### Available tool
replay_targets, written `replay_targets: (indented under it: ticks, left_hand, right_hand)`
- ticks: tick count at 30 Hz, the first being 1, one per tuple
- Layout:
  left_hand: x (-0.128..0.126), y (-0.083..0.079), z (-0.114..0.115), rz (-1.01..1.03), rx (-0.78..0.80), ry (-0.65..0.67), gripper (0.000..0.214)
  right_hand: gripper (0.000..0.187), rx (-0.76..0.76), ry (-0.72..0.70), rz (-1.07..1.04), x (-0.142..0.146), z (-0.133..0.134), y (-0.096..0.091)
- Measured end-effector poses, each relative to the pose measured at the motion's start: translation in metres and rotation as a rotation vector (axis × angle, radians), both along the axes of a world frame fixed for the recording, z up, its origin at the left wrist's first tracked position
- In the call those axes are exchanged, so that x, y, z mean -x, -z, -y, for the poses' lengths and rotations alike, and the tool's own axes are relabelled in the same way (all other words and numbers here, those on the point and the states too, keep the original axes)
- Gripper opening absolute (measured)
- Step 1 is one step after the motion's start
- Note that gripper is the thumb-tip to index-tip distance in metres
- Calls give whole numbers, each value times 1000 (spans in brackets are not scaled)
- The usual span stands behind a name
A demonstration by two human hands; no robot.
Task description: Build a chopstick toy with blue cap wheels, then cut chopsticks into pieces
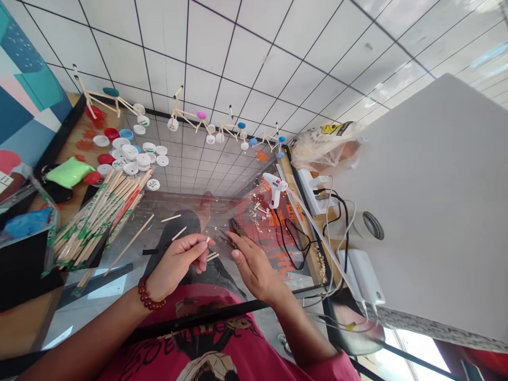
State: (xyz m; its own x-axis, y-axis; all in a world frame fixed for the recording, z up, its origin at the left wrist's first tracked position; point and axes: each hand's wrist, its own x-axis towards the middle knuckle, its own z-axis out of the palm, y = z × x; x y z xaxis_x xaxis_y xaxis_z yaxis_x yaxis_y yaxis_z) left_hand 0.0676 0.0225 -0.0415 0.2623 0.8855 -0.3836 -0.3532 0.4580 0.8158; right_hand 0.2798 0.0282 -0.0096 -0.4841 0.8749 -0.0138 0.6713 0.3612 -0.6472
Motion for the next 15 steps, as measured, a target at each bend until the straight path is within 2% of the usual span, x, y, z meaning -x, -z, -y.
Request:
replay_targets:
  ticks: [3,9,15]
  left_hand:
    - [0,1,2,-77,-73,53,30]
    - [1,-1,4,-330,-300,112,25]
    - [2,0,6,-409,-406,130,25]
  right_hand:
    - [39,14,-58,28,7,-1,-5]
    - [28,68,-84,-15,11,3,-7]
    - [21,120,-99,-10,13,3,-6]
